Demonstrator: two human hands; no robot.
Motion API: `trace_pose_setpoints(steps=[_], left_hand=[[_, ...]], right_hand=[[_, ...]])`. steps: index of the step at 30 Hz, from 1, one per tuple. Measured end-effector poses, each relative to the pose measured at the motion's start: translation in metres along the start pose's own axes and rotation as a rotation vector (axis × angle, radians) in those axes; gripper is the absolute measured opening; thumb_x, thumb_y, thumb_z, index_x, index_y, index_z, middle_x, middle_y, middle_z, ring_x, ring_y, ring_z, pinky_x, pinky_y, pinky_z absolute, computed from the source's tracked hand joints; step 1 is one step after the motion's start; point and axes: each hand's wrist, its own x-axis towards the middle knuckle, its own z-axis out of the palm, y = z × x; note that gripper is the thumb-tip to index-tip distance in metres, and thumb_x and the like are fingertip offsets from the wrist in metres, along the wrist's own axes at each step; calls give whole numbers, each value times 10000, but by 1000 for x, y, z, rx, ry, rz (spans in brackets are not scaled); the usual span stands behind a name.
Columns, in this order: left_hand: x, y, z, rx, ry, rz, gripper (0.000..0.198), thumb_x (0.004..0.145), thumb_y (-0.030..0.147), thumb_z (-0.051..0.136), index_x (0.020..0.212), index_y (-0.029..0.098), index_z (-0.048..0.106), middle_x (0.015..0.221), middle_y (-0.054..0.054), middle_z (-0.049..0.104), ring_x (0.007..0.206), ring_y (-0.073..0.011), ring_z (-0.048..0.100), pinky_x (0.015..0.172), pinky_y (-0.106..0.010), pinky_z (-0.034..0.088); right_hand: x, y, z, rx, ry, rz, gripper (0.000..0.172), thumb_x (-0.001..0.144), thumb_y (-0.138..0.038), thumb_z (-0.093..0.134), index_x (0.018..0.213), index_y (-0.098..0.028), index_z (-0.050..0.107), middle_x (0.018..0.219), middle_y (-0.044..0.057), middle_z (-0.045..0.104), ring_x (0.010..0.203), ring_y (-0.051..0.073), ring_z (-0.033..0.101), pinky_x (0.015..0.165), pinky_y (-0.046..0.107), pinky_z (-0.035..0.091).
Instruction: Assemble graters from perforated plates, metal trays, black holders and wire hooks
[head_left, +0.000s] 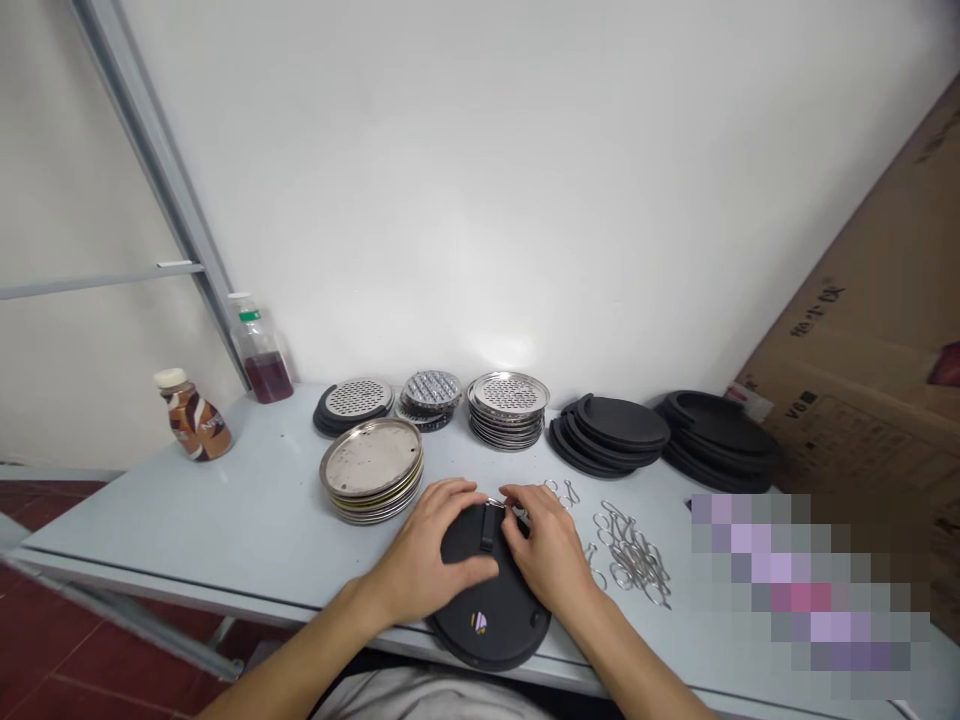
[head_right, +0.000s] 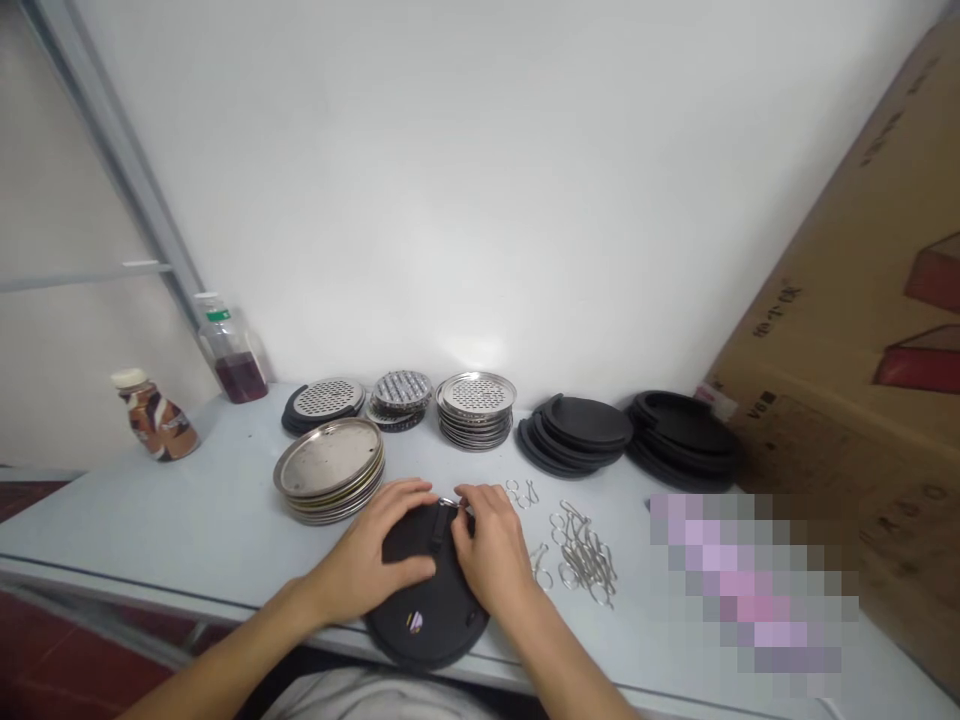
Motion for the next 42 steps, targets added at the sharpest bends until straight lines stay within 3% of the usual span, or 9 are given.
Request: trace_pose_setpoints(steps=[2, 4, 9, 17, 22, 27, 32, 42], left_hand=[[-11, -4, -4, 49, -130, -3, 861, 628, 531, 846, 1371, 250, 511, 1551, -132, 340, 1451, -372, 249, 1168, -559, 267], [-17, -9, -8, 83, -244, -19, 1052, 529, 602, 868, 1428, 257, 444, 1610, -140, 202, 1482, -404, 128, 1170, -599, 225], [-20, -15, -18, 116, -416, -35, 1236, 449, 623, 882, 1506, 315, 320, 1642, -114, 73, 1484, -433, 74, 1165, -622, 205], [-21, -17, -13, 184, -393, -58, 1274, 468, 669, 848, 1535, 272, 278, 1635, -126, 130, 1476, -439, 117, 1166, -614, 221], [-20, -15, -11, 252, -394, 0, 1264, 525, 722, 797, 1553, 246, 237, 1639, -149, 102, 1481, -437, 89, 1172, -642, 136], [-20, -13, -11, 272, -392, 31, 1255, 549, 750, 765, 1558, 262, 201, 1640, -144, 93, 1484, -418, 107, 1174, -643, 94], [-19, -12, -11, 290, -408, 29, 1234, 573, 754, 746, 1560, 262, 192, 1641, -140, 95, 1491, -400, 87, 1177, -637, 74], [-20, -16, -9, 268, -382, 55, 1229, 574, 725, 771, 1559, 273, 192, 1640, -141, 103, 1478, -438, 109, 1166, -662, 86]], right_hand=[[0, -1, -1, -30, -5, -7, 265, 847, -85, 501, 1041, -153, 668, 915, 77, 684, 919, 250, 595, 835, 380, 471], [0, -2, -1, -45, -10, -1, 263, 850, -82, 495, 1033, -154, 669, 916, 79, 683, 908, 245, 607, 826, 369, 477], [-1, -6, -2, -52, -25, 43, 232, 863, -88, 488, 959, -167, 684, 898, 71, 673, 854, 220, 632, 785, 328, 477], [1, -6, -8, -53, -49, 110, 171, 862, -121, 504, 836, -173, 665, 870, 62, 658, 818, 206, 626, 768, 311, 459], [1, -3, -14, -140, -90, 96, 173, 885, -157, 508, 896, -186, 679, 896, 59, 693, 891, 237, 634, 814, 340, 436], [0, -4, -12, -204, -102, 121, 205, 916, -192, 479, 888, -193, 682, 827, 56, 695, 811, 225, 645, 751, 319, 428], [-1, -4, -9, -218, -80, 146, 186, 899, -188, 488, 877, -184, 673, 804, 59, 687, 750, 210, 646, 711, 299, 422], [-2, -2, -6, -235, -40, 138, 169, 873, -167, 478, 806, -186, 632, 747, 47, 650, 702, 199, 615, 676, 292, 401]])
